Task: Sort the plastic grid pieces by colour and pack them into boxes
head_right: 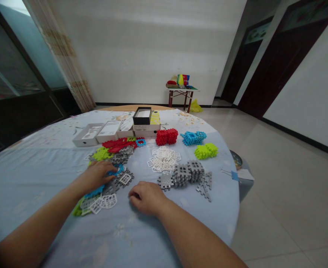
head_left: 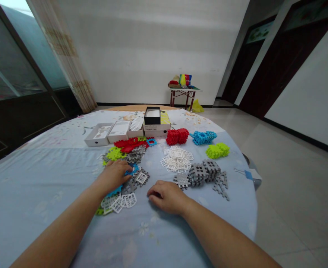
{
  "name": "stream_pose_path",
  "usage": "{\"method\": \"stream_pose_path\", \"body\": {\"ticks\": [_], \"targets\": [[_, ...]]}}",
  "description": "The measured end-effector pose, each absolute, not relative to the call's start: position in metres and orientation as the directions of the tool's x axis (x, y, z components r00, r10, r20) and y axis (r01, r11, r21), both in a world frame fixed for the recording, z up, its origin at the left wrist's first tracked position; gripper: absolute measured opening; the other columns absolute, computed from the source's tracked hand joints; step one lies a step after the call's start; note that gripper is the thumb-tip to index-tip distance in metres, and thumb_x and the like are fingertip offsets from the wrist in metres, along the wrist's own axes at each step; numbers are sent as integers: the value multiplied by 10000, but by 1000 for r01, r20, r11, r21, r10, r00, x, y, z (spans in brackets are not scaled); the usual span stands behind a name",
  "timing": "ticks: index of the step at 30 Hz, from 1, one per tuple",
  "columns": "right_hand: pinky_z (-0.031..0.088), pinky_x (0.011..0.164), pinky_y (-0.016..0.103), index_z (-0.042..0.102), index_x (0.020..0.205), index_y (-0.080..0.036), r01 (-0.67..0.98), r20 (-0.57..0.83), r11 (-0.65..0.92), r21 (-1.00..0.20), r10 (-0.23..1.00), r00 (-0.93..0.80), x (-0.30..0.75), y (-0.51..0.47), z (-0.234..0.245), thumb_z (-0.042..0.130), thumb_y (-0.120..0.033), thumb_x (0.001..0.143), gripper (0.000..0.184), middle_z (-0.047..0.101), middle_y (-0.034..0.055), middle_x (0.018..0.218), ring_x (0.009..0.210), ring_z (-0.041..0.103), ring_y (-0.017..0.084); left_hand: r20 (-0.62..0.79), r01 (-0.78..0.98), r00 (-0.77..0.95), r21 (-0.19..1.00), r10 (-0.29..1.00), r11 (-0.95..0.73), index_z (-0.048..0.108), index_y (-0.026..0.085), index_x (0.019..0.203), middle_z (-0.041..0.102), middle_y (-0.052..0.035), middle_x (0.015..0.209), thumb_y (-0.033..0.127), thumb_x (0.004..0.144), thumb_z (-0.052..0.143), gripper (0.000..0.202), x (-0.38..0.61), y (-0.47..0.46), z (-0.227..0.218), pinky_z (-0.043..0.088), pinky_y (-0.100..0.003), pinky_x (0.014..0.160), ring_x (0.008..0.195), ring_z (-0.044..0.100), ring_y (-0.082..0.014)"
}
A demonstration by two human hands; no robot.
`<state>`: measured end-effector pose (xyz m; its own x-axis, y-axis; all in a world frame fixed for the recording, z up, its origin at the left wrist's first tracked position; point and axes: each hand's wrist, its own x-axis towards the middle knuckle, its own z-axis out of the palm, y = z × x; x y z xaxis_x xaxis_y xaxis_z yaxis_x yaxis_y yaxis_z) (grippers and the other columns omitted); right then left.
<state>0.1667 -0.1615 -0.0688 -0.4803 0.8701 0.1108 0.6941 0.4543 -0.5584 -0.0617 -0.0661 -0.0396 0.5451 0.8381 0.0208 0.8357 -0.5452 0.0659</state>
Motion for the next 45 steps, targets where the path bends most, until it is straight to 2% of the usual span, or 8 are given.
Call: {"method": "stream_pose_path", "body": {"ticks": [4,10,13,27,33,37,41,45], "targets": [[410,739,231,675,968,-228,696,95,437,-570,876,-472,166,-162,-68,522,-268,821,216,649,23,903,814,591,137,99,843,507,150,856,-517,698,241,895,672,-79,969,350,751,542,239,-60,-70,-39,356,-407,905,992,570,-265],[410,730,223,676,967,-216,696,71,415,-586,882,-466,166,-163,-66,530,-245,817,211,649,27,907,798,592,131,150,742,388,535,909,-405,693,218,891,709,-36,935,453,762,475,345,-65,-75,-25,448,-304,822,902,613,-214],[412,737,225,674,975,-211,693,70,415,-590,881,-468,165,-163,-66,529,-240,819,215,650,31,912,803,592,132,97,704,360,624,928,-338,700,219,837,720,-15,875,458,743,480,339,-63,-76,-25,465,-284,766,842,624,-203],[427,783,241,637,1031,-187,669,182,420,-613,899,-398,160,-158,-74,504,-233,854,225,654,41,927,853,586,138,201,885,164,402,966,-233,696,211,856,721,-51,910,475,792,403,399,-81,-66,-37,436,-289,726,870,635,-224],[403,908,350,551,1159,-172,776,393,423,-468,886,-246,127,-140,-59,586,-408,801,431,573,102,1084,1033,490,223,316,871,7,464,949,-161,679,173,902,712,-72,933,483,784,384,444,-104,-55,-48,452,-271,754,869,630,-213],[419,858,409,552,1129,-156,858,342,377,-348,904,-258,107,-126,-54,611,-546,731,560,570,123,1046,993,486,268,288,859,-52,501,956,-104,670,159,964,697,-80,1015,481,783,406,455,-121,-49,-57,464,-280,797,897,630,-213],[425,822,400,604,1011,-172,887,259,363,-284,920,-293,102,-116,-60,594,-477,754,399,584,114,995,974,498,267,255,850,-88,524,963,-61,676,145,974,687,-97,1072,471,781,439,447,-130,-41,-66,460,-317,859,979,619,-237],[414,858,384,586,1101,-199,852,274,381,-358,916,-294,108,-114,-56,629,-411,739,422,596,90,1036,1002,505,249,223,844,-116,536,968,-22,692,153,957,702,-99,1046,461,773,462,426,-131,-35,-70,483,-342,820,940,638,-255]]}}
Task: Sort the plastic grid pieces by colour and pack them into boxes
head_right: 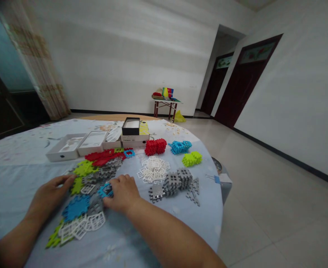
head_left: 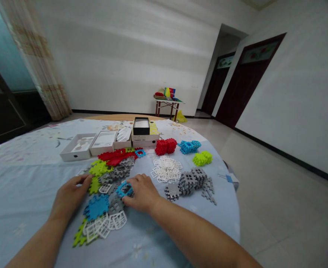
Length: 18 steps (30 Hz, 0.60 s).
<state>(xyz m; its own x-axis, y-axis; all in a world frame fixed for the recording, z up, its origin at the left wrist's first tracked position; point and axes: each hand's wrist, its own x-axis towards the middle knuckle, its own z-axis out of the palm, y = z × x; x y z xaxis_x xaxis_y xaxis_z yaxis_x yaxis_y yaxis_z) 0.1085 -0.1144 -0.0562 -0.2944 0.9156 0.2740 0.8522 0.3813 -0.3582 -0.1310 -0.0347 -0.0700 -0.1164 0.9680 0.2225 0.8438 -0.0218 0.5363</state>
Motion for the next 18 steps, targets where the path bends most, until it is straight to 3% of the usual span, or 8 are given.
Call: {"method": "stream_pose_path", "body": {"ticks": [5,7,10,13,18], "targets": [[373,941,359,541,1189,-191,771,451,484,-414,845,-288,153,-106,-16,662,-385,745,500,579,85,1144,1088,485,220,147,806,-177,589,973,58,683,171,1015,713,-87,1002,514,769,454,481,-133,-34,-69,489,-330,788,913,646,-251],[374,937,361,540,1188,-193,795,501,448,-409,839,-215,190,-95,-1,666,-362,745,491,580,86,1150,1077,497,214,127,797,-205,598,971,90,679,173,1027,714,-86,990,540,767,440,509,-133,-35,-68,489,-334,783,911,645,-255],[383,926,339,570,1148,-177,884,482,261,-387,875,-48,256,-72,11,674,-326,726,459,608,76,1105,1033,529,205,119,797,-209,596,971,99,681,176,1014,717,-86,982,555,764,424,522,-132,-35,-67,491,-341,773,893,647,-259],[383,927,298,570,1166,-196,934,381,-99,-344,894,235,321,-51,7,652,-336,735,460,605,64,1146,1049,537,190,114,807,-205,581,972,102,685,195,994,729,-71,938,568,759,409,520,-132,-32,-70,505,-336,699,822,658,-259],[399,907,342,585,1147,-144,891,333,-301,-339,848,413,389,-29,-14,641,-317,729,456,606,132,1146,1090,533,254,197,842,-223,533,955,87,708,240,913,739,-32,860,599,749,405,498,-139,-23,-81,502,-323,605,684,651,-239]]}}
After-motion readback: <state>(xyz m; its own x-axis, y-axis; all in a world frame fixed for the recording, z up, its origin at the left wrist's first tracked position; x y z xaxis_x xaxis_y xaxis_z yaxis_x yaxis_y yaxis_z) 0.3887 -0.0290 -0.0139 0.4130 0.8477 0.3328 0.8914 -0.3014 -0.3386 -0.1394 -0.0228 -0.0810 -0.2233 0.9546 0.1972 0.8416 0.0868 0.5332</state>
